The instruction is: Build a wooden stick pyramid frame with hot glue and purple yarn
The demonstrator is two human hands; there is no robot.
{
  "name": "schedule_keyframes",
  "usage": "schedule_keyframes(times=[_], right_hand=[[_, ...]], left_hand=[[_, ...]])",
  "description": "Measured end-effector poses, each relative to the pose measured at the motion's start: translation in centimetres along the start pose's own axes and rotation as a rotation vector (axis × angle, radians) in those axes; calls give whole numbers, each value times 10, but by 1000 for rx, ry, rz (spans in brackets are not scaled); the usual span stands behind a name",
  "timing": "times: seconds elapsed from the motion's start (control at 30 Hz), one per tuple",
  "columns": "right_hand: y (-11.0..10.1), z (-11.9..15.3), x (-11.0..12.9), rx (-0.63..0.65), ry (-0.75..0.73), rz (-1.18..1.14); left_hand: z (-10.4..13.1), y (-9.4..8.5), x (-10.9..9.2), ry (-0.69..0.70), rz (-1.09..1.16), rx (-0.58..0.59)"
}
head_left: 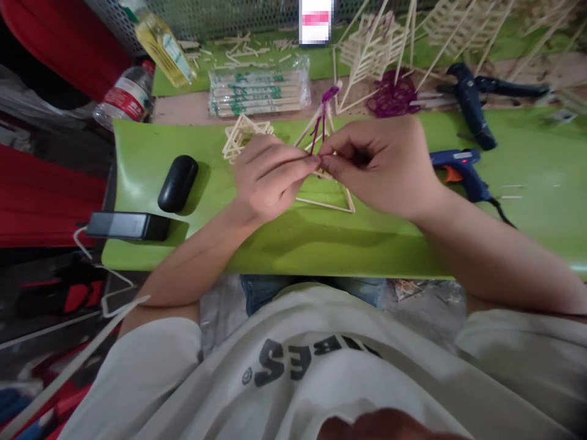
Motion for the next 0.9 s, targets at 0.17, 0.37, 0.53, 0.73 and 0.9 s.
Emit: schedule_keyframes(times=[0.17, 0.37, 0.53, 0.73, 0.9], right_hand=[[2, 1, -3, 52, -63, -4], [-6, -8, 0, 79, -115, 30], [-11, -16, 1, 96, -128, 87], [-10, -21, 8, 87, -183, 269], [-11, -20, 14, 46, -269, 377]], left_hand=[[1, -5, -19, 91, 100, -50], [-5, -10, -25, -90, 169, -49], [-12, -8, -23, -340, 126, -95], [-21, -4, -25, -511, 333, -33], [-27, -5, -29, -667, 437, -1]])
Point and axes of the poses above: each hand's wrist, its own z-axis away from the middle knuckle, its own y-axis out of the palm, x = y × z, the point moved 6 cm from there along -z, towards the middle knuckle, and after that the axes turned 5 degrees about z, right-handed, at the moved point
